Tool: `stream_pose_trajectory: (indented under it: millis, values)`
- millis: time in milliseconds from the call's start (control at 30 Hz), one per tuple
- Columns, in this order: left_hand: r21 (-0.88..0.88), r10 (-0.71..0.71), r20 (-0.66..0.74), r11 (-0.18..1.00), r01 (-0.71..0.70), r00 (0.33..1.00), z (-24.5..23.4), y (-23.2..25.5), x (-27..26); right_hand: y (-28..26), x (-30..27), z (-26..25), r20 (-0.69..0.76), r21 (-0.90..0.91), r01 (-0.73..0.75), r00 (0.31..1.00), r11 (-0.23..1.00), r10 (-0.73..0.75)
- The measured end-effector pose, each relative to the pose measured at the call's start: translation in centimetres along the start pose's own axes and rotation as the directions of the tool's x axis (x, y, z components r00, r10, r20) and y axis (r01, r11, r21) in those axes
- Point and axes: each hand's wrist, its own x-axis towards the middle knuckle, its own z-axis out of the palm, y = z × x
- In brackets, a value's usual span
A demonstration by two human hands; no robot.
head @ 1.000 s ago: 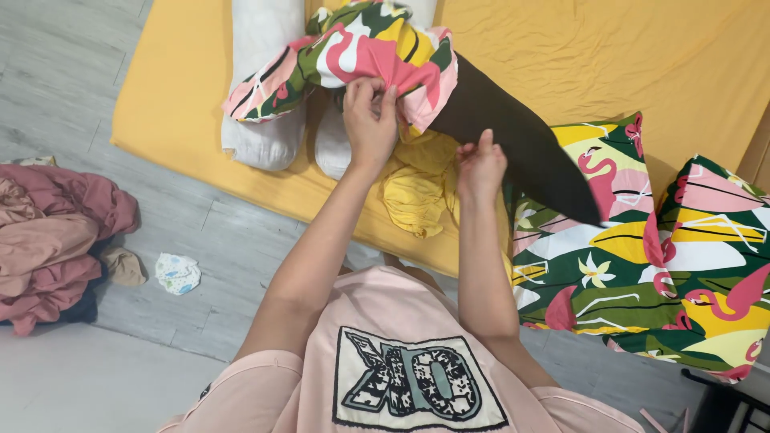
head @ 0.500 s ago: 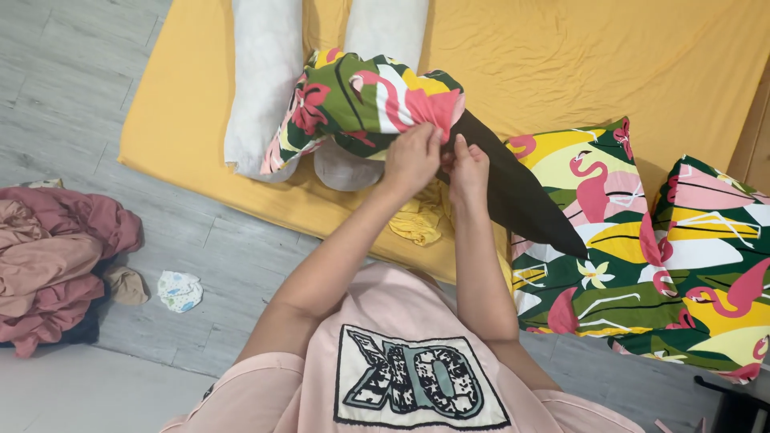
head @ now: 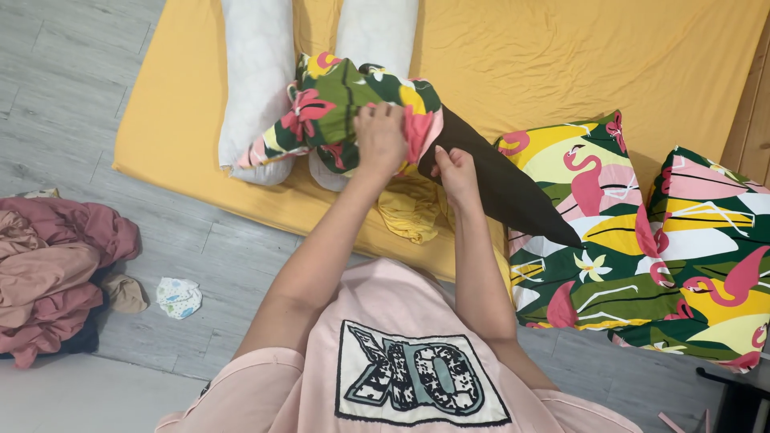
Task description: The person puts a patterned pillowcase onto a rectangular pillow and then a yellow pillowcase onto a cylindrical bolster pillow. They smooth the covers and place the finished pillows on the bed.
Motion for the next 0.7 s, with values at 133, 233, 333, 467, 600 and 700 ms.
stream_pose_trajectory:
  millis: [133,233,333,467,600,700]
  values:
    - [-0.249,0.115,0.061,0.964,-0.097,0.991,1.8,2.8,-1.7,1.1,0.3,0.4,0.068,0.131,-0.007,0.998,0.991,-0.002]
    - [-0.350,0.092,0.182,0.937,-0.023,0.979,1.2,2.5,-1.4,1.2,0.4,0.2,0.099,0.110,-0.018,0.995,0.994,0.007]
    - [-0.323,-0.059,0.138,0.941,0.101,0.989,-0.5,0.2,0.0,1.1,0.5,0.1,0.019,0.060,-0.072,0.997,0.996,0.071]
    - [0.151,-0.186,-0.079,0.969,0.196,0.979,-2.5,-3.7,1.1,0.9,0.5,0.0,0.027,0.105,-0.068,0.997,0.992,0.065]
    - [0.308,-0.209,-0.050,0.927,0.214,0.977,-1.3,-5.0,0.6,1.4,0.5,0.2,0.061,0.086,-0.066,0.996,0.994,0.061]
    - [0.141,-0.115,-0.006,0.983,0.115,0.993,1.0,-3.9,0.0,2.2,0.6,0.3,0.086,0.082,-0.062,0.995,0.995,0.055]
